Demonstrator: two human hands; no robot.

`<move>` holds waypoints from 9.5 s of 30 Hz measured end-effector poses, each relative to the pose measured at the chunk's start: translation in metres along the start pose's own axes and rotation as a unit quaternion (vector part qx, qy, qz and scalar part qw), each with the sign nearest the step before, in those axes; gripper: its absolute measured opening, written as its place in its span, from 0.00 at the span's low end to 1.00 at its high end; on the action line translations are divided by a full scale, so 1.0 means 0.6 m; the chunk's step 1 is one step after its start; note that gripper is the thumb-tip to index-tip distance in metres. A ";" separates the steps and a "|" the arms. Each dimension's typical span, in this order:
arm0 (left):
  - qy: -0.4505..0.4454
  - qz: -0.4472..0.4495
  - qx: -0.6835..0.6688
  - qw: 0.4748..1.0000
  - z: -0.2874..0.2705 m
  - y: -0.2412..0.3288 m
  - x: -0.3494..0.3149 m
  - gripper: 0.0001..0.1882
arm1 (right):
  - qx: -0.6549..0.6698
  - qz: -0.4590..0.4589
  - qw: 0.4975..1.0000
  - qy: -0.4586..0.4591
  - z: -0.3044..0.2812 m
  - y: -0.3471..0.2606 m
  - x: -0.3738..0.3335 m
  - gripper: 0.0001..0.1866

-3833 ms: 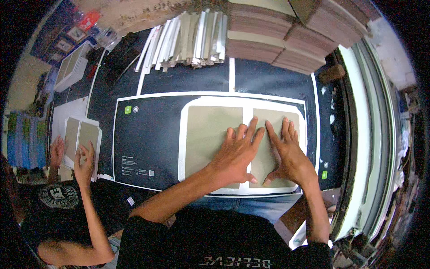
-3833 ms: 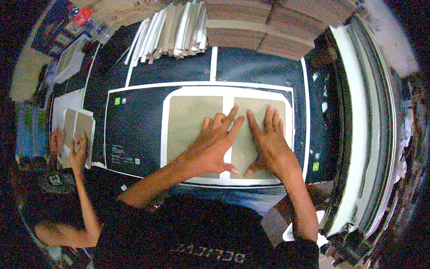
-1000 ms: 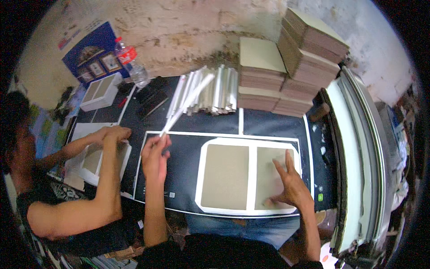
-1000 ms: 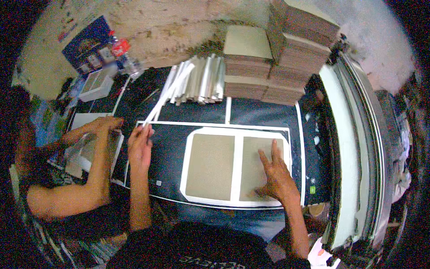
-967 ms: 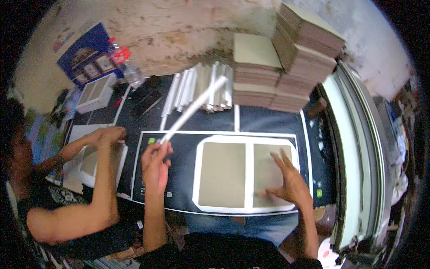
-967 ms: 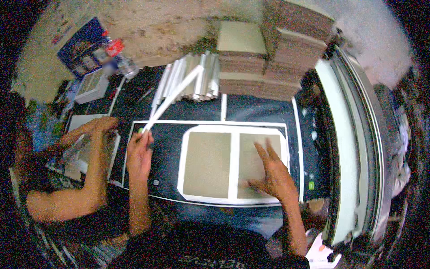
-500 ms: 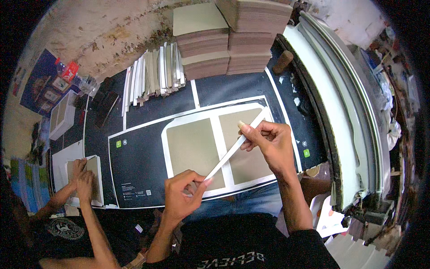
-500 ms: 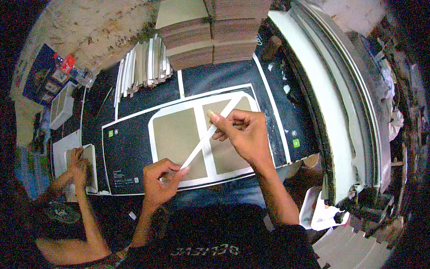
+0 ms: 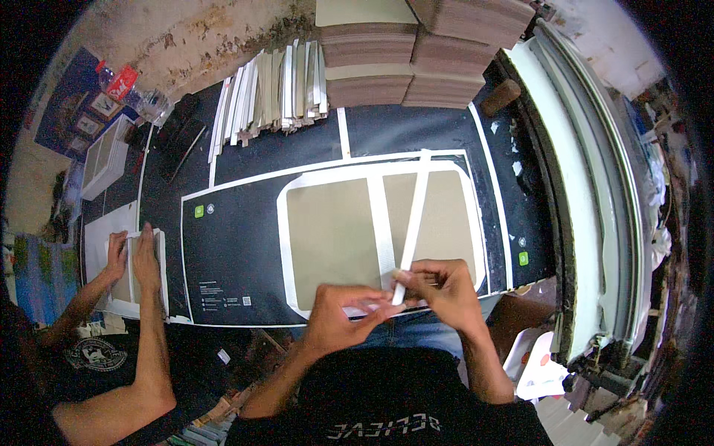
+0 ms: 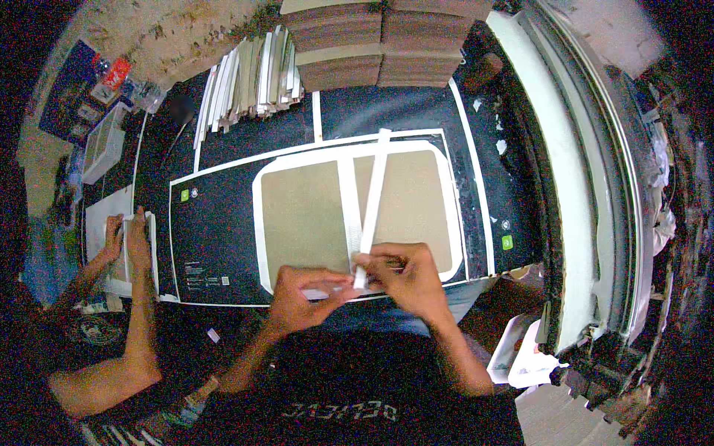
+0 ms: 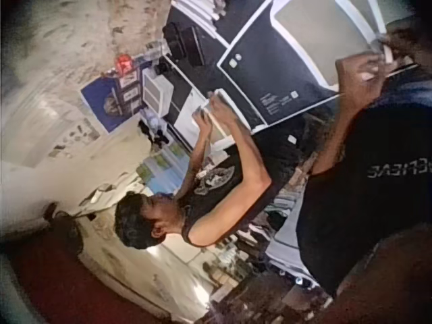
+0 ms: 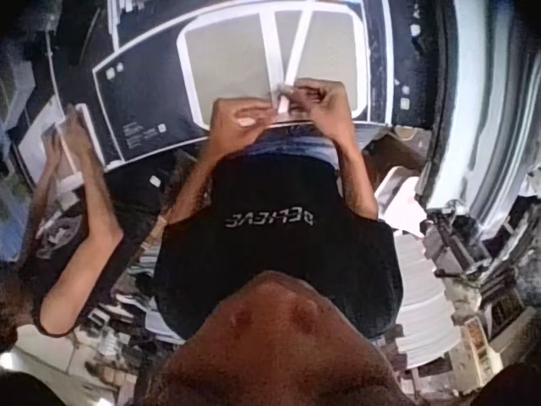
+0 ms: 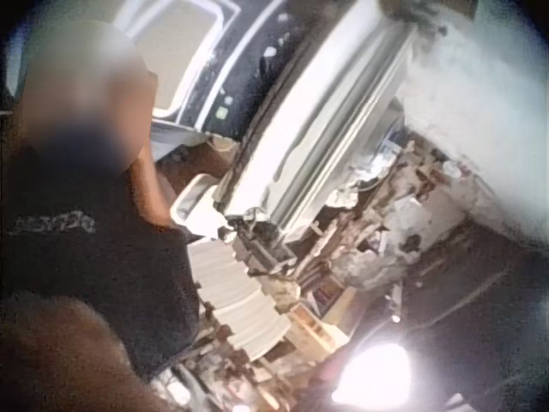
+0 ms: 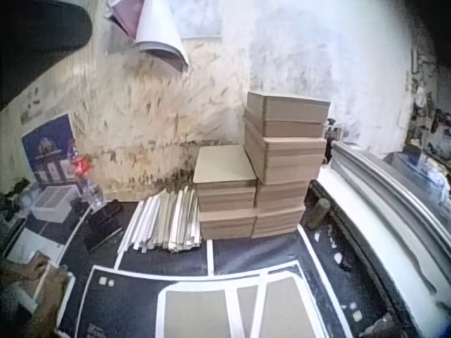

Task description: The person applies adhesive to paper sheets using a machine and then manually attaches cardboard panels and strips to create folders.

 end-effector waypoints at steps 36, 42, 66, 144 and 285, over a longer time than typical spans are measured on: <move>-0.080 0.165 0.513 0.839 0.010 -0.058 0.152 0.35 | -0.035 0.122 0.989 -0.081 0.018 0.048 0.065 0.14; -0.079 0.166 0.510 0.840 0.010 -0.060 0.151 0.35 | -0.025 0.124 0.989 -0.077 0.019 0.048 0.065 0.14; -0.044 0.197 0.505 0.839 0.011 -0.066 0.147 0.38 | -0.210 -0.071 0.975 0.028 -0.012 0.018 0.056 0.12; -0.049 0.197 0.489 0.848 0.010 -0.063 0.140 0.33 | -0.427 -0.355 0.831 -0.007 0.047 0.000 -0.003 0.55; -0.148 0.435 0.391 0.797 0.105 -0.043 0.295 0.24 | -0.198 -0.280 0.932 0.115 -0.170 -0.038 0.215 0.58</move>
Point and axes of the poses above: each hand's wrist, its own x-axis towards the middle knuckle, its own z-axis out of the palm, y = z × x, the point moved 4 cm from there along x, towards the middle knuckle, and after that the axes turned 9 degrees about y, right-handed, at the moved point
